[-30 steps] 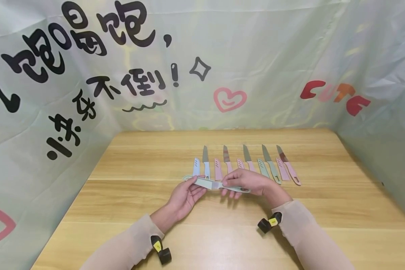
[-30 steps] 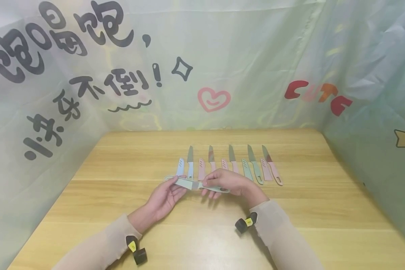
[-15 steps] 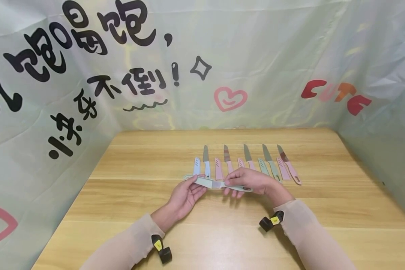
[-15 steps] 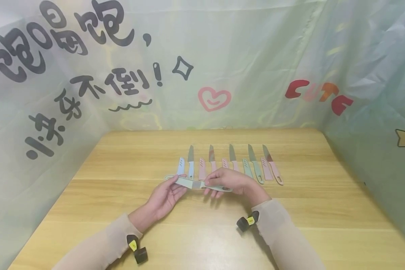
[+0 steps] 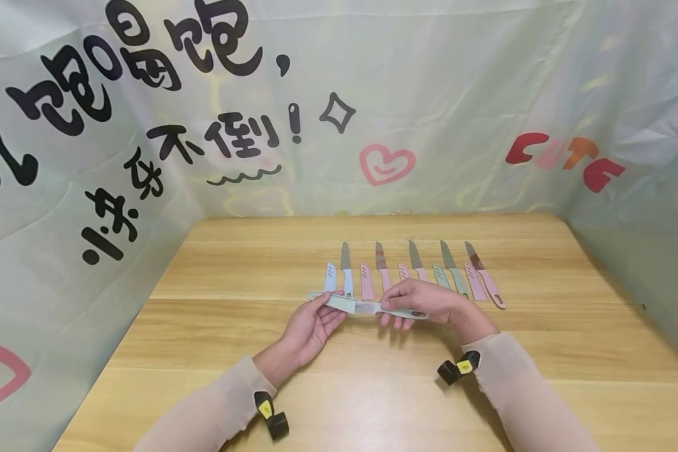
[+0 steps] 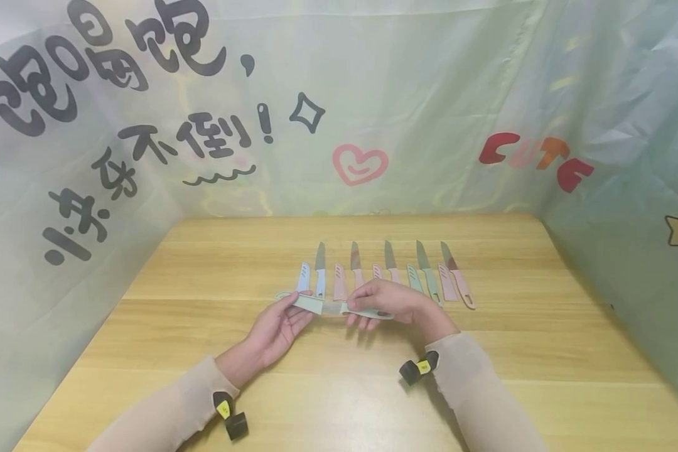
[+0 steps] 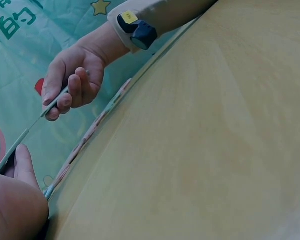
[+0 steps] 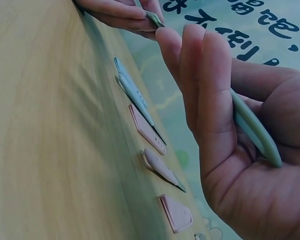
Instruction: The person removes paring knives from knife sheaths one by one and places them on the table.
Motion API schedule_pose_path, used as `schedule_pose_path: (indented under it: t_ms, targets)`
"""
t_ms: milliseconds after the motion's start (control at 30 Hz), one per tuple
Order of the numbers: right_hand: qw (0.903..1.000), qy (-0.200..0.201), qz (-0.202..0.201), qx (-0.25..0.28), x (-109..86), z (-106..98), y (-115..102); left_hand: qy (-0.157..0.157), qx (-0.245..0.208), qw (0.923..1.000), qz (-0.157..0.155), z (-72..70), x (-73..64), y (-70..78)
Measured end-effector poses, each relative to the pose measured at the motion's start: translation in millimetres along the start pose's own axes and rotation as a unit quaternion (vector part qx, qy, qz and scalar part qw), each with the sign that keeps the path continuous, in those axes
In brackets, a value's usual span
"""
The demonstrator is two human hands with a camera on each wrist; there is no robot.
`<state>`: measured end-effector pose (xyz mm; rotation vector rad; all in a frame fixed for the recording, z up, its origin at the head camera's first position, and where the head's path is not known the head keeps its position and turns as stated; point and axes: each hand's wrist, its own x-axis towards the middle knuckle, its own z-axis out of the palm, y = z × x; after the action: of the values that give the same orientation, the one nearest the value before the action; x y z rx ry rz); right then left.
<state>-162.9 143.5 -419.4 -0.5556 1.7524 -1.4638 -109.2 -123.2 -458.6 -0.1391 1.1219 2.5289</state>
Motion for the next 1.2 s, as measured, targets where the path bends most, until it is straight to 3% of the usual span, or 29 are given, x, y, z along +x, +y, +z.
schedule_pose_path:
  t_ms: [1200]
  targets:
    - [0.9998, 0.003, -0.001, -0.019, -13.9, -12, -2, 0.030, 0.005, 0.9993, 0.020, -1.2, 1.2, 2.6]
